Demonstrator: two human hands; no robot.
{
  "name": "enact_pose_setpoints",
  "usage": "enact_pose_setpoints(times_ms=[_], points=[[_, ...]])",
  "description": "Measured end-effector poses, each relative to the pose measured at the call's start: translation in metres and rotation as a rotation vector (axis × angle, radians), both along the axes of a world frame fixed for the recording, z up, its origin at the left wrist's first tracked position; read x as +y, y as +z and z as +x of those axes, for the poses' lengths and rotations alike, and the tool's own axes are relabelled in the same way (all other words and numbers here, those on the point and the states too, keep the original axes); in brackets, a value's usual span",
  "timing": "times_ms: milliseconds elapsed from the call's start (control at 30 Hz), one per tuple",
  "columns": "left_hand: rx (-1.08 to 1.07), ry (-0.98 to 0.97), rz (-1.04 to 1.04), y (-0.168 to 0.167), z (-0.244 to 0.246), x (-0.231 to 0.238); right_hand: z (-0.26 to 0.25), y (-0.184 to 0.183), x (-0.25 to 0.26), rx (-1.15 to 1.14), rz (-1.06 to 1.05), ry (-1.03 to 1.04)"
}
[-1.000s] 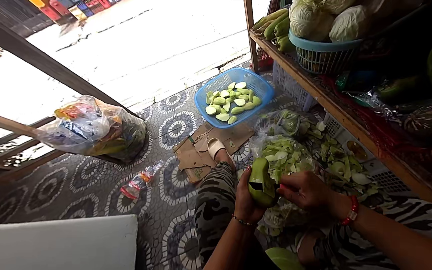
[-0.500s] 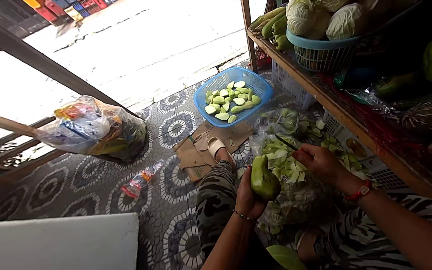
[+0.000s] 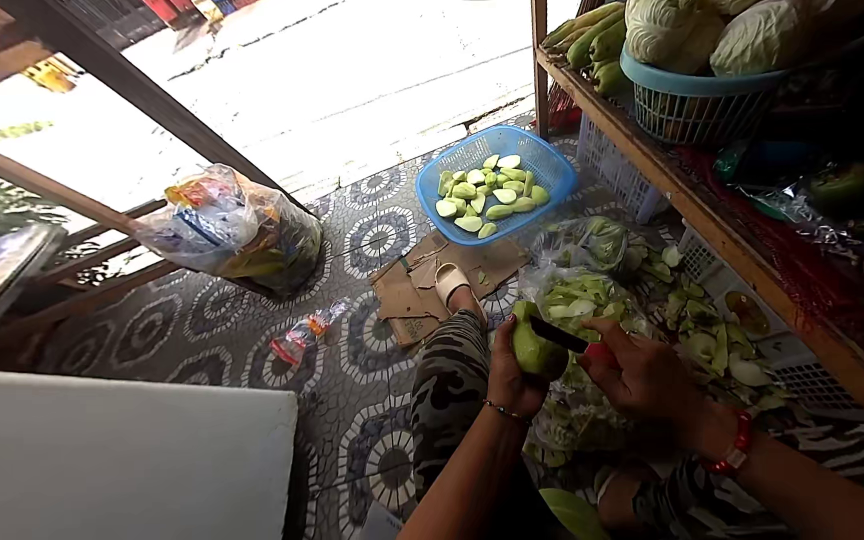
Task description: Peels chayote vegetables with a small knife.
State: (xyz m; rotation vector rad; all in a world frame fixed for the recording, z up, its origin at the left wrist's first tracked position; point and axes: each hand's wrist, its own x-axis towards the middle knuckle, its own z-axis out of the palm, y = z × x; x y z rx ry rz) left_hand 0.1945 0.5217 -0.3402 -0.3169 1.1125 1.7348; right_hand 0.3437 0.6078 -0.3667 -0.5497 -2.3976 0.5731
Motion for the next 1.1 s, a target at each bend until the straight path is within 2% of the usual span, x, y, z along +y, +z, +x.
enact_pose_setpoints(times_ms=[67,133,400,567,700,833,1000,1100], points=[[-0.011,0.033,0.059,-0.001,0.002,-0.001,-0.003,-0.006,-0.012,0.083,0.153,0.086],[-0.046,0.058,0.141,-0.003,0.005,0.000,-0.004,-0.008,-0.018,0.096,0.215,0.116],[-0.175,0.070,0.136,0.006,0.006,0.004,-0.011,-0.006,-0.013,0.030,0.377,0.021],[-0.099,0.097,0.130,0.003,0.012,0.003,-0.012,-0.003,-0.018,0.034,0.238,0.000],[-0.207,0.043,0.058,0.007,0.009,-0.002,-0.008,-0.004,0.003,0.076,0.230,0.084],[-0.088,-0.001,0.109,0.005,0.007,-0.006,-0.004,-0.003,-0.002,0.048,0.091,0.102],[-0.095,-0.003,0.136,0.003,0.008,-0.008,-0.002,-0.005,-0.006,0.062,0.034,0.125],[-0.012,0.015,0.137,0.002,0.010,-0.008,-0.002,-0.001,-0.010,0.040,-0.103,0.133]])
